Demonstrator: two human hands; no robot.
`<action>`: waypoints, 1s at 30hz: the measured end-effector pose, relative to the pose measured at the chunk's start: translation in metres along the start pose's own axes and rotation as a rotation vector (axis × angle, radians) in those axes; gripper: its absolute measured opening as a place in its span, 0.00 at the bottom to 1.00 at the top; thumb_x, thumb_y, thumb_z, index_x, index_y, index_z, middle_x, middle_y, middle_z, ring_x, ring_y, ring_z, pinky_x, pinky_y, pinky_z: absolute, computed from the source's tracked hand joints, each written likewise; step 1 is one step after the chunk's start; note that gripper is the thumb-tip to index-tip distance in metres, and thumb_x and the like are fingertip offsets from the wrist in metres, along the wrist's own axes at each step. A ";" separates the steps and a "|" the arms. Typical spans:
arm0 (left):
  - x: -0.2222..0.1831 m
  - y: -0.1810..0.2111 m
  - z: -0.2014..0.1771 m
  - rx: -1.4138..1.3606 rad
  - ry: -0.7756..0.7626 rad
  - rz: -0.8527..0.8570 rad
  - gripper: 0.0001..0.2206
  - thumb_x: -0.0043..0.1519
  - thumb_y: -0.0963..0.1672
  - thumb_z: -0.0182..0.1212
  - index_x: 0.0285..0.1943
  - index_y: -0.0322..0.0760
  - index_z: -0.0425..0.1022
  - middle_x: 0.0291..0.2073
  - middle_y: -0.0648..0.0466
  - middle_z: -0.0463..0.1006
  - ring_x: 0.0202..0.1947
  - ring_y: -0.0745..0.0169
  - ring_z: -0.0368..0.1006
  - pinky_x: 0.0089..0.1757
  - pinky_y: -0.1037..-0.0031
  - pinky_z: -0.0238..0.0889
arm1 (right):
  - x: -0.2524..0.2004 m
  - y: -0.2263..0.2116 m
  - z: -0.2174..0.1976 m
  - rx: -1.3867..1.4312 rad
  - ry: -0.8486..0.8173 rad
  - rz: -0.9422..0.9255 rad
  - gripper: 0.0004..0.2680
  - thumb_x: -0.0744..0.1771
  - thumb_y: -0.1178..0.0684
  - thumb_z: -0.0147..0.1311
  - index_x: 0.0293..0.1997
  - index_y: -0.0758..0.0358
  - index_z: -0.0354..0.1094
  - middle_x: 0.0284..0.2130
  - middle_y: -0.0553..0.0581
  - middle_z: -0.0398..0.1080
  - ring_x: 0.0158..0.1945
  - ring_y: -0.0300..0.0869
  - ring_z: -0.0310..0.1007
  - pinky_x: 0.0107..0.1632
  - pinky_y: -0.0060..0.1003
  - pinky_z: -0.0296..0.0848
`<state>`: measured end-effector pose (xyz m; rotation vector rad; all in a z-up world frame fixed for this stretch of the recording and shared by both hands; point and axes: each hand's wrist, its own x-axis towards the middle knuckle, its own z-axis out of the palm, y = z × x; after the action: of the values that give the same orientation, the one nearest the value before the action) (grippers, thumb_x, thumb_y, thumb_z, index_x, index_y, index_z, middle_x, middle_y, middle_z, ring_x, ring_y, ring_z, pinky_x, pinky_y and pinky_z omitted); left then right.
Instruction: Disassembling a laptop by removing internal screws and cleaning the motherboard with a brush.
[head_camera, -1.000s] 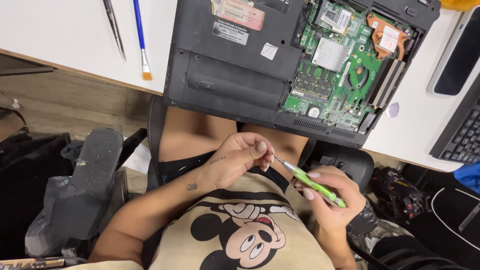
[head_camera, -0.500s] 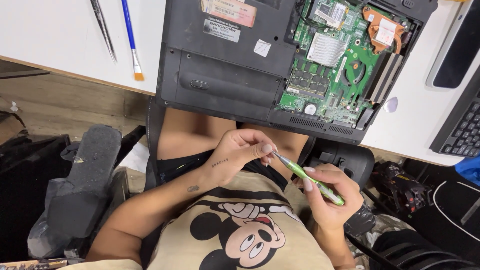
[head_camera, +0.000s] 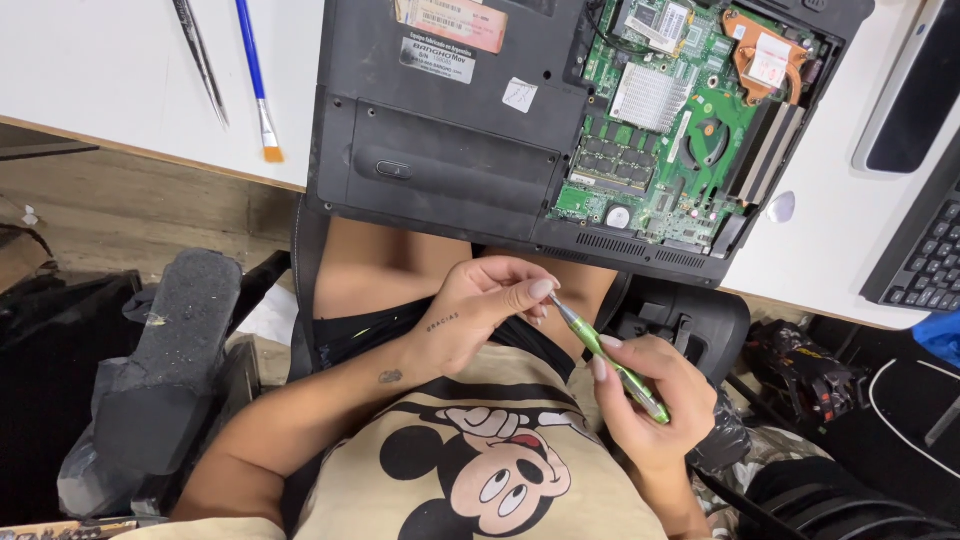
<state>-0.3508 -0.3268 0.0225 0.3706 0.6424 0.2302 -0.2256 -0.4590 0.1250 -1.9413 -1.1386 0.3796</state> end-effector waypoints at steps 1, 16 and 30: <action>0.001 -0.004 -0.001 -0.046 -0.016 -0.029 0.10 0.63 0.43 0.69 0.48 0.29 0.83 0.35 0.48 0.84 0.36 0.62 0.79 0.44 0.77 0.75 | 0.000 0.001 0.000 -0.007 -0.004 -0.017 0.03 0.65 0.63 0.61 0.39 0.73 0.72 0.28 0.64 0.75 0.26 0.45 0.74 0.32 0.32 0.71; 0.011 -0.023 -0.004 -0.283 -0.139 -0.115 0.11 0.68 0.44 0.64 0.53 0.29 0.80 0.36 0.54 0.77 0.35 0.68 0.67 0.40 0.80 0.62 | 0.000 0.009 0.004 0.054 -0.076 -0.145 0.05 0.65 0.64 0.61 0.43 0.69 0.72 0.30 0.60 0.76 0.30 0.45 0.77 0.36 0.34 0.77; 0.025 -0.027 -0.005 -0.277 -0.043 -0.180 0.15 0.69 0.48 0.61 0.53 0.30 0.81 0.31 0.57 0.75 0.28 0.72 0.64 0.34 0.84 0.59 | 0.008 -0.002 0.023 -0.146 -0.144 -0.217 0.09 0.68 0.62 0.62 0.52 0.65 0.71 0.32 0.59 0.74 0.31 0.43 0.73 0.35 0.33 0.71</action>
<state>-0.3321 -0.3421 -0.0054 0.0504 0.5880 0.1367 -0.2362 -0.4404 0.1140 -1.9143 -1.4912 0.3301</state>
